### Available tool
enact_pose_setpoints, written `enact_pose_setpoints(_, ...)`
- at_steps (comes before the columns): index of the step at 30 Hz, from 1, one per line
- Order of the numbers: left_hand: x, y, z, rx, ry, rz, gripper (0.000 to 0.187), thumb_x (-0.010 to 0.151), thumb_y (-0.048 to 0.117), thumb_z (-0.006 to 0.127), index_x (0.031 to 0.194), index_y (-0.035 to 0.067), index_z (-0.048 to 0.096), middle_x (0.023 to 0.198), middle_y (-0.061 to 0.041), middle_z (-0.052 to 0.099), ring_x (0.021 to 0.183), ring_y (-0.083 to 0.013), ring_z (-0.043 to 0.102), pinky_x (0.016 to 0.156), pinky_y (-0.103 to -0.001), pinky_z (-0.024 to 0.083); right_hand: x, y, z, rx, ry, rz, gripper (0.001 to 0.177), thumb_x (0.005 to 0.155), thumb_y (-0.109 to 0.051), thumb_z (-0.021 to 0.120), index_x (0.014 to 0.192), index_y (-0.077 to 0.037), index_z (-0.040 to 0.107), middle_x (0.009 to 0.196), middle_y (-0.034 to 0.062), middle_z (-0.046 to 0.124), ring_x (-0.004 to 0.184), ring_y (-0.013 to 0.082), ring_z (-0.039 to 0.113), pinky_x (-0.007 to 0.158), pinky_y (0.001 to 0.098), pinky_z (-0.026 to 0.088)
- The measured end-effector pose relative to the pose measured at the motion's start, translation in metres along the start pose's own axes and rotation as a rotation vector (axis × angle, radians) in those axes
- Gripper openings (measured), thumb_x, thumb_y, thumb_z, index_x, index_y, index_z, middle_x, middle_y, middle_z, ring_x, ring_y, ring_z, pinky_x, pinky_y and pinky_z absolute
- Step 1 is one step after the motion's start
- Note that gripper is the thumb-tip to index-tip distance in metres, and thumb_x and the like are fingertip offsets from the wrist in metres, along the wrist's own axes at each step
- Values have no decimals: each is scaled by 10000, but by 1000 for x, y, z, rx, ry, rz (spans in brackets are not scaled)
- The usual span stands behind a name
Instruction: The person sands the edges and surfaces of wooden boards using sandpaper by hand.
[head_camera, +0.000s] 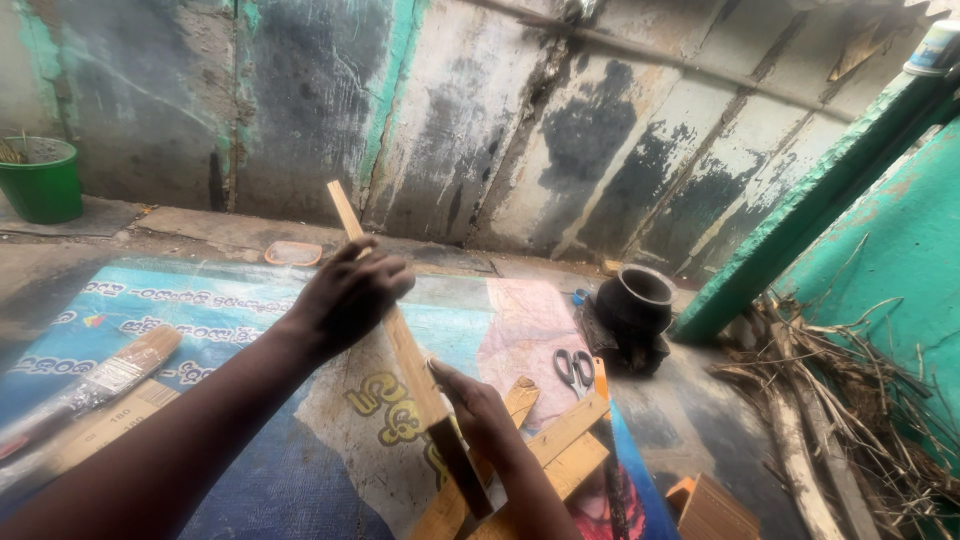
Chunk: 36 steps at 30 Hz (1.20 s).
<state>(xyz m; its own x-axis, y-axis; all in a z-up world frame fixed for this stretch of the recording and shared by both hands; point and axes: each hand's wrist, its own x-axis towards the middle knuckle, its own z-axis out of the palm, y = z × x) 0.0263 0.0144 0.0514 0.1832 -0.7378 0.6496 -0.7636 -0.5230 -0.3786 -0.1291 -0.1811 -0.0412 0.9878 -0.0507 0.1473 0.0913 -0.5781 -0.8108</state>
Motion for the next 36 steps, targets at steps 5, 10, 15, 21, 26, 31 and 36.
enact_pose_setpoints(5, 19, 5, 7, -86, -30, -119, 200, 971, 50, 636, 793, 140, 644, 781, -29, 714, 752, -173, 712, 1123, -405, 385, -1, -6, -12, 400, 154, 450, 427, 1101, -213, 458, 1510, -147, 564, 1265, 263, 745, 847, 411, 618, 734, 457, 541)
enact_pose_setpoints(10, 21, 48, 14, -73, -72, -146, 197, 972, 70, 654, 797, 158, 642, 794, -16, 713, 782, -162, 703, 1144, -406, 336, 16, 65, -34, 248, 315, -203, 398, 1107, -195, 442, 1469, -73, 554, 1447, 162, 637, 1259, 217, 661, 1003, 333, 591)
enact_pose_setpoints(15, 21, 86, 7, 119, -155, -1, 142, 886, 217, 740, 785, 183, 646, 819, -4, 681, 918, -195, 695, 1136, -405, 286, 16, 94, -60, 242, 394, -39, 425, 1072, -255, 435, 1452, -116, 565, 1381, 110, 682, 1099, 231, 740, 883, 329, 611)
enact_pose_setpoints(21, 18, 76, 20, -209, -329, -96, 190, 1129, 159, 564, 966, 158, 660, 1034, -22, 676, 1110, -173, 667, 1276, -432, 331, 12, 87, -64, 251, 399, -49, 424, 1063, -266, 473, 1448, -113, 565, 1337, 123, 707, 1062, 215, 759, 877, 337, 595)
enact_pose_setpoints(26, -8, 66, 24, -485, -112, -33, 339, 969, 115, 593, 1307, 132, 575, 1419, -113, 539, 1461, -270, 371, 1237, -503, 226, 15, 91, -55, 249, 373, -64, 427, 1054, -240, 487, 1452, -103, 564, 1298, 136, 727, 1027, 219, 762, 850, 326, 576)
enact_pose_setpoints(31, -5, 49, 1, -407, -78, 136, 947, 703, 548, 762, 1529, 164, 502, 1619, -165, 395, 1520, -304, 185, 1182, -579, 122, 18, 102, -47, 265, 334, -85, 425, 1045, -190, 495, 1449, -79, 564, 1291, 150, 727, 1015, 226, 763, 843, 319, 573)
enact_pose_setpoints(36, 12, 45, -27, -352, -642, 185, 439, 891, 489, 724, 1042, 97, 596, 1103, -56, 721, 1239, -203, 641, 1366, -470, 193, 17, 100, -43, 226, 324, -44, 423, 1032, -163, 502, 1442, -82, 568, 1278, 159, 733, 1002, 232, 767, 837, 313, 565)
